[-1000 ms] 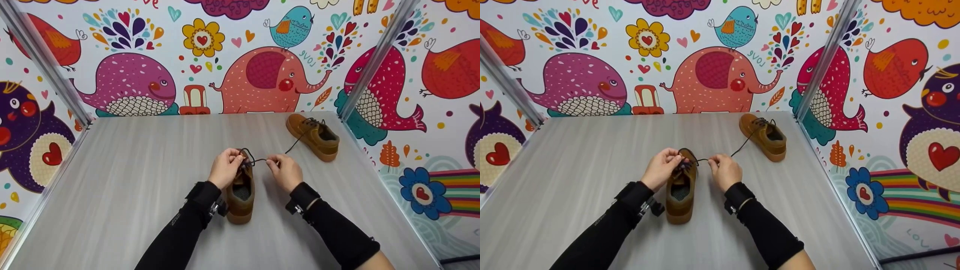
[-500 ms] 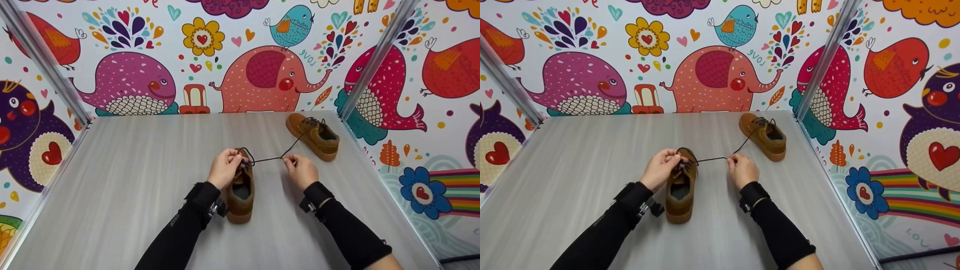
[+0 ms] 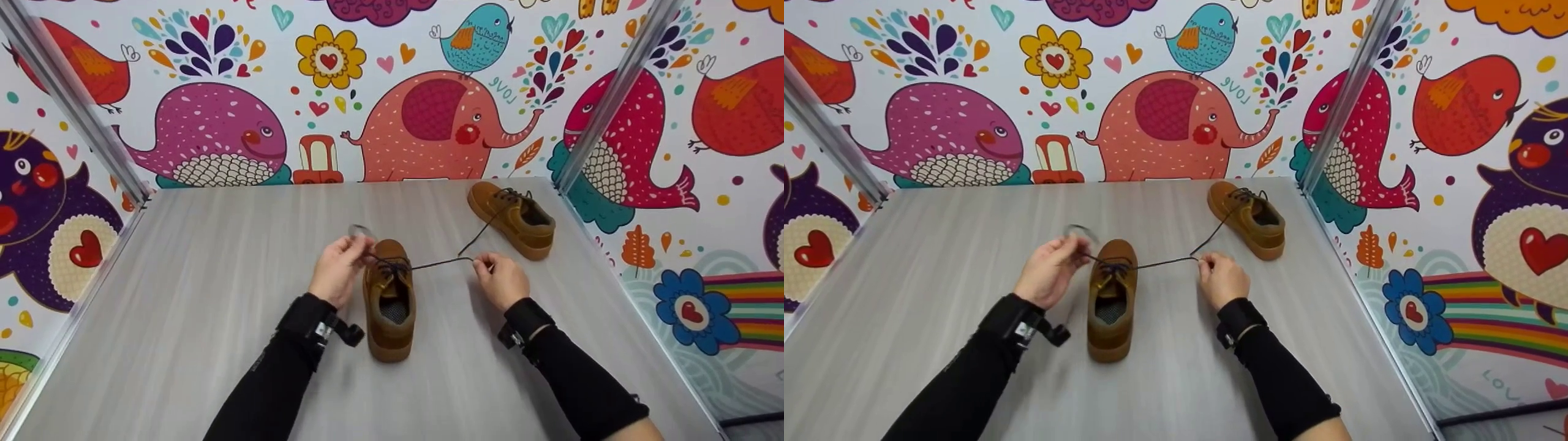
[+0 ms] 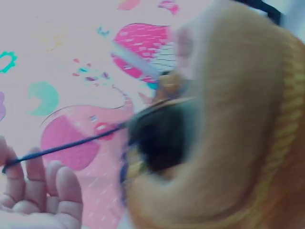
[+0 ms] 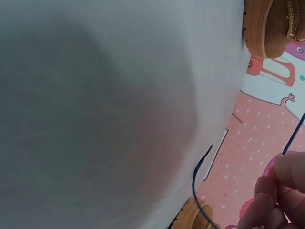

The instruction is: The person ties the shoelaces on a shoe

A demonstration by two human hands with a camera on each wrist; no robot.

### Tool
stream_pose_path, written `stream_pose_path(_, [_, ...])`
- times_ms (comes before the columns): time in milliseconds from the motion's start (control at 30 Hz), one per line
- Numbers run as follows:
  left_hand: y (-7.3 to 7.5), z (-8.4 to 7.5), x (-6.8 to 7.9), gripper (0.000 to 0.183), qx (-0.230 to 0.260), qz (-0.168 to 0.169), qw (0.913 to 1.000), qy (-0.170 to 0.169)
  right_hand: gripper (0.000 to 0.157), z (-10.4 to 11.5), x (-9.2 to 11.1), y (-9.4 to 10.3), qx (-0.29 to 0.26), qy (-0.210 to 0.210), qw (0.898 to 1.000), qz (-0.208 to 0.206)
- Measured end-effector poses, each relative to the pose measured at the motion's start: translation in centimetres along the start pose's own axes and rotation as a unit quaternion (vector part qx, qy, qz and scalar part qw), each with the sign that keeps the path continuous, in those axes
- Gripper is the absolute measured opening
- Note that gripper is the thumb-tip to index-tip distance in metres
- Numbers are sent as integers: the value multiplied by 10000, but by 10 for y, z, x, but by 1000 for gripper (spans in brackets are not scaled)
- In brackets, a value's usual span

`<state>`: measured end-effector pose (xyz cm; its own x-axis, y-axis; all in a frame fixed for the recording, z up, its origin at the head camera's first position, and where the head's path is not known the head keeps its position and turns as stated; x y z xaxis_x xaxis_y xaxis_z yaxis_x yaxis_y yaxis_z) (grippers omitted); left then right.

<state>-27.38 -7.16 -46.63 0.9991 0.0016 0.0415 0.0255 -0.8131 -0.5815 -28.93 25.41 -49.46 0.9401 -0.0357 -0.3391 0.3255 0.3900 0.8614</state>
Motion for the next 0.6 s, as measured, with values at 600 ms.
stream_pose_path(600, [117, 0, 37, 40, -2504, -1104, 9502, 1491, 11, -23, 9, 0, 296, 228, 9989, 276])
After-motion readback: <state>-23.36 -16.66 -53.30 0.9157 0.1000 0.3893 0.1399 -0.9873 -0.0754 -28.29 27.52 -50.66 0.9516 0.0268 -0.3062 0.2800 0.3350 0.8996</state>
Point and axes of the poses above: each hand's wrist, its own x-axis away from the middle knuckle, its own y-axis out of the back of the hand, z = x × y, the point moved 5 cm from there along -x, towards the middle knuckle, and after that the axes turned 12 degrees about x, right-handed, at the moved point
